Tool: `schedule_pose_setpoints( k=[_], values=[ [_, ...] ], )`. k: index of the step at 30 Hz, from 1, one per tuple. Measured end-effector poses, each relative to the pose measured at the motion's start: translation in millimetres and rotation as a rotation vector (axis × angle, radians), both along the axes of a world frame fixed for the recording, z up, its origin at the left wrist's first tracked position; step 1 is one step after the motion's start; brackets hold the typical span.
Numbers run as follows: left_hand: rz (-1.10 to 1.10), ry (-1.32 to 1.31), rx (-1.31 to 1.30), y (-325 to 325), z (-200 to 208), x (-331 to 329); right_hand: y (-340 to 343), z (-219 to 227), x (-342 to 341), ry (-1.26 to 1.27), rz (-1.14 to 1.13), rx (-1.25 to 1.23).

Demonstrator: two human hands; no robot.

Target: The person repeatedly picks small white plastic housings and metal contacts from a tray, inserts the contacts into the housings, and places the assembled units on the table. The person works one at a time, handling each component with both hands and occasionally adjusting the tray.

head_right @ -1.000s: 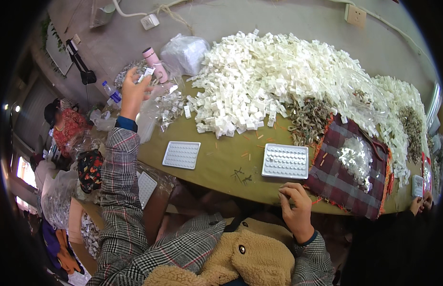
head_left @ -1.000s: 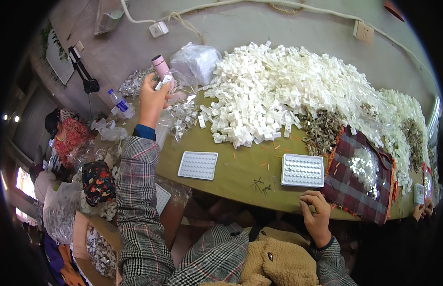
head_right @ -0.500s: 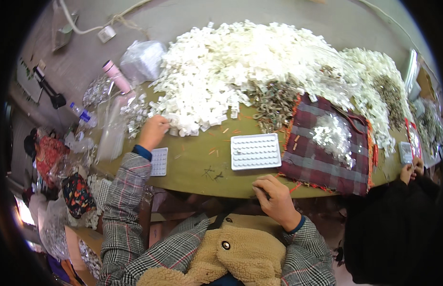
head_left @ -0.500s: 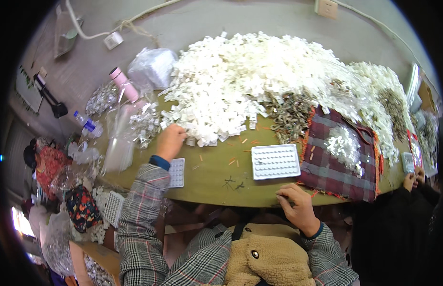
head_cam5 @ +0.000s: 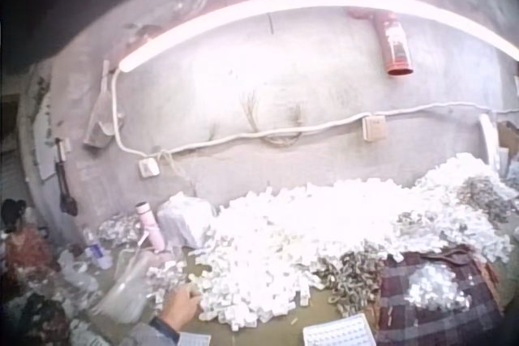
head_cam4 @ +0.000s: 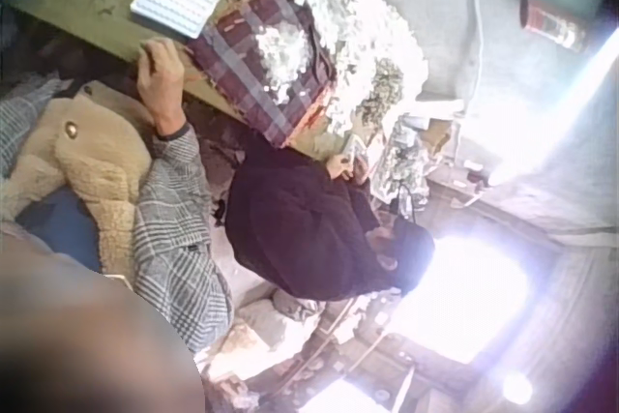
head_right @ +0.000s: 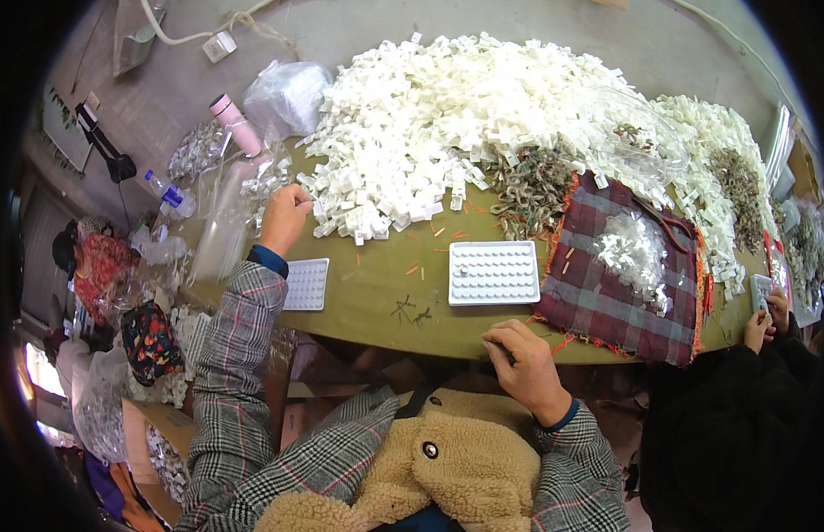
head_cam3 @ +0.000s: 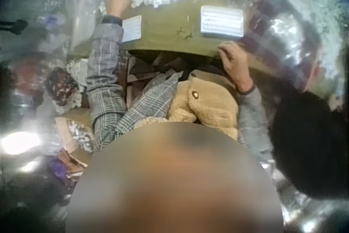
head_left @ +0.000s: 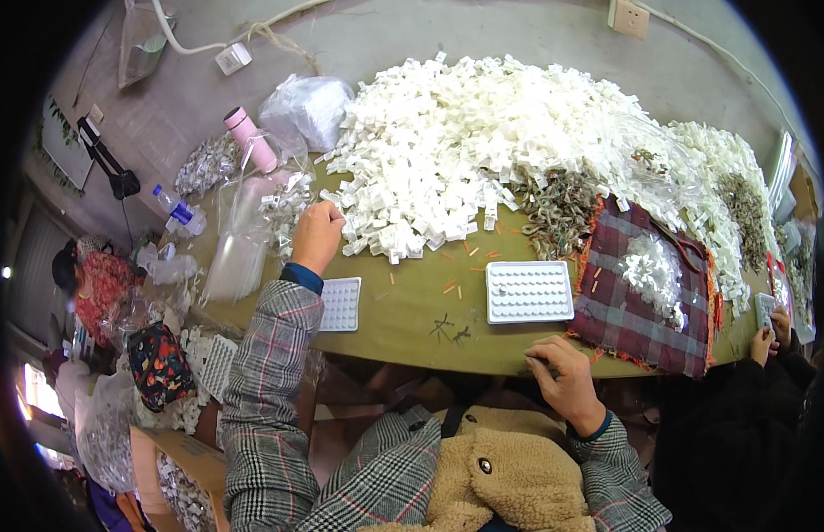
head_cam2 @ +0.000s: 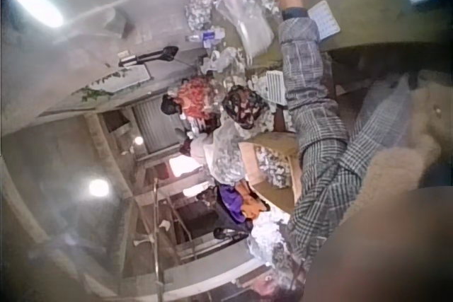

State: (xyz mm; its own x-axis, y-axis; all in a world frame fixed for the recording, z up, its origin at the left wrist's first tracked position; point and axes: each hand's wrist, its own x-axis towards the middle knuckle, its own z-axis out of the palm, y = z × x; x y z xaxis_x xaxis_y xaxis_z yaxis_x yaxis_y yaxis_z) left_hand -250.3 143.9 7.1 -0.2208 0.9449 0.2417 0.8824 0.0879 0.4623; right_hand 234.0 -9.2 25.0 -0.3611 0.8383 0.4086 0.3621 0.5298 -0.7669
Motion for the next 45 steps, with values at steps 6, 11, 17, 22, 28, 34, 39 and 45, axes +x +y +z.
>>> schedule_pose_setpoints(
  k=[6, 11, 17, 22, 28, 34, 39, 45],
  values=[
    [-0.143, 0.299, -0.095, -20, 6, 16, 0, 0, 0, -0.008, 0.019, -0.006],
    [-0.086, 0.305, -0.173, -37, 51, 50, 2, -3, -1, -0.035, 0.035, -0.006],
    [-0.013, -0.441, -0.353, -47, 98, 78, 2, -9, -4, -0.017, 0.036, -0.001],
    [-0.428, -0.728, -0.300, -96, 131, 181, 8, -11, -12, 0.539, 0.100, -0.607],
    [-0.713, -1.056, -0.521, -127, 97, 264, 8, 5, -15, 0.466, 0.082, -0.505],
    [-0.718, -0.594, -0.033, -137, 36, 277, 17, 35, -24, 0.241, -0.192, -0.314],
    [-0.739, -0.423, 0.118, -135, -6, 265, 46, 62, -27, 0.194, -0.104, -0.467],
    [-0.587, -0.553, 0.369, -126, -21, 256, 132, 76, -18, -0.354, -0.249, -0.143]
  ],
)
